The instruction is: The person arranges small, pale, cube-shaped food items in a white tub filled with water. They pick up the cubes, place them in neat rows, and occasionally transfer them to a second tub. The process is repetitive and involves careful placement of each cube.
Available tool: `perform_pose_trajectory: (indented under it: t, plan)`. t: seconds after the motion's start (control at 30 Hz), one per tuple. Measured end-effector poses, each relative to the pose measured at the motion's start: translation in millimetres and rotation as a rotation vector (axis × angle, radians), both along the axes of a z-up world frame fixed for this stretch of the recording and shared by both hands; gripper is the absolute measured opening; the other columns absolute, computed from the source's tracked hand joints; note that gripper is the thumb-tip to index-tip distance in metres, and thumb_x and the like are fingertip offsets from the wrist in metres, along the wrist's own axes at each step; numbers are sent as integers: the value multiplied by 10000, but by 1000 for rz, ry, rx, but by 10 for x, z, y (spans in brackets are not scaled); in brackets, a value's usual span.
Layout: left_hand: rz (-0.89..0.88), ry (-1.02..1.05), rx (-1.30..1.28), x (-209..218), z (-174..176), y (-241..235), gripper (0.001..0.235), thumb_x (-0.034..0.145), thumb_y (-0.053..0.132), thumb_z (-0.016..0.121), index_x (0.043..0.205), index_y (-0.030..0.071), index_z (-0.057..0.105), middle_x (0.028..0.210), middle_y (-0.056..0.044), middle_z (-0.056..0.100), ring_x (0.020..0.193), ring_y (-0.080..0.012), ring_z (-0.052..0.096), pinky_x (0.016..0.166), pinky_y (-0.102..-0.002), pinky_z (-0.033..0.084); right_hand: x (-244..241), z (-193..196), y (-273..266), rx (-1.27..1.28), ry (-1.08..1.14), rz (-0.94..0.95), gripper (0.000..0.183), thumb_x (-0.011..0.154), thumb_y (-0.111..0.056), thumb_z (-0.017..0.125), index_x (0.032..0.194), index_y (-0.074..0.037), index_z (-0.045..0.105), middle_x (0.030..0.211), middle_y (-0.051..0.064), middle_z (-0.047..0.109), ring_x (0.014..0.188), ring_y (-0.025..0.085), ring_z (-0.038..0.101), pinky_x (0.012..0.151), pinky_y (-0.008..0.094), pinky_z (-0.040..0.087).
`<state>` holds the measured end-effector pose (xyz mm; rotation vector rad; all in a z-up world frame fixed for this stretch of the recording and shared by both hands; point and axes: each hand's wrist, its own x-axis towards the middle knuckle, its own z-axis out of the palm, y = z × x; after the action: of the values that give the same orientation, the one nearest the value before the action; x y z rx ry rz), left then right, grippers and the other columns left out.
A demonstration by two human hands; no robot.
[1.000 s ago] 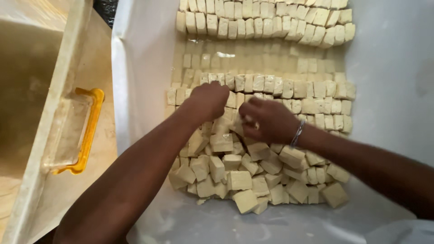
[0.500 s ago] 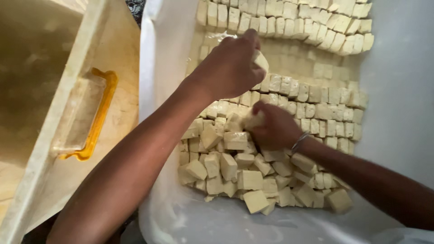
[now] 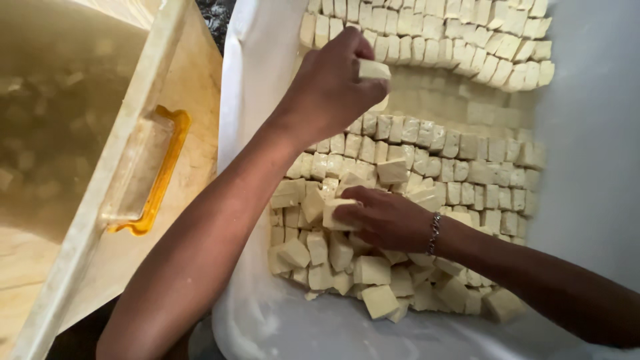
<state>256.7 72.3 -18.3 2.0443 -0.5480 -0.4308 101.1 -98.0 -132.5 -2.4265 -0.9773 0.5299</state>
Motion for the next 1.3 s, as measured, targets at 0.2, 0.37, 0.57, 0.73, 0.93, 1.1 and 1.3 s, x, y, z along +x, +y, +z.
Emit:
perform_pose_trajectory:
  t: [0.2,0.37,0.57,0.73,0.93,1.1,1.3]
  plan:
    - [-4,235,-132,7,20,-43,458,885,271,660,1291,68,594,1037,-140,740,754,-158,749,595,-271,630,50,-42,18,37,-9,-16,587,828,-192,755,1353,-99,510,1357,187,512,1101,348,644,843,406,592]
    - [24,150,-101,95,-107,-3,461,843,257,662,1255,52,641,1083,-157,720,787,-159,748,643,-272,631,200,-114,-73,130,301,-357,611,837,-193,831,1358,-172,513,1287,79,635,1129,253,689,943,381,587]
    - [80,155,16,255,-257,66,332,867,228,616,1132,40,685,949,-139,758,768,-184,715,676,-331,576,409,121,-378,829,394,-796,749,808,28,769,1394,-120,328,1287,122,523,1169,255,648,876,417,645]
    - [88,351,-247,258,-313,41,523,919,481,571,1105,12,706,922,-119,746,726,-177,728,611,-356,638,614,517,-242,929,-391,-672,709,954,97,766,1412,-116,269,1372,128,425,1345,309,594,984,475,622]
    - [131,267,-266,246,-314,-7,944,947,801,360,1367,-13,586,1204,-108,658,1014,-241,691,714,-425,687,971,490,-56,647,-498,-626,834,913,18,874,1517,-107,312,1452,178,432,1280,305,600,978,352,625]
    - [143,357,-474,229,-363,29,893,968,749,385,1380,-30,533,1274,-210,665,1086,-336,724,789,-430,668,1051,354,-66,527,-715,-538,1033,868,-109,926,1569,-105,168,1516,153,325,1412,291,480,1199,392,484]
    - [384,-378,-191,265,-211,172,573,1038,593,508,1049,34,633,1028,-218,690,893,-405,697,745,-487,571,1247,200,157,948,-87,-532,975,963,-185,872,1585,-100,126,1545,149,392,1410,218,497,1155,333,527]
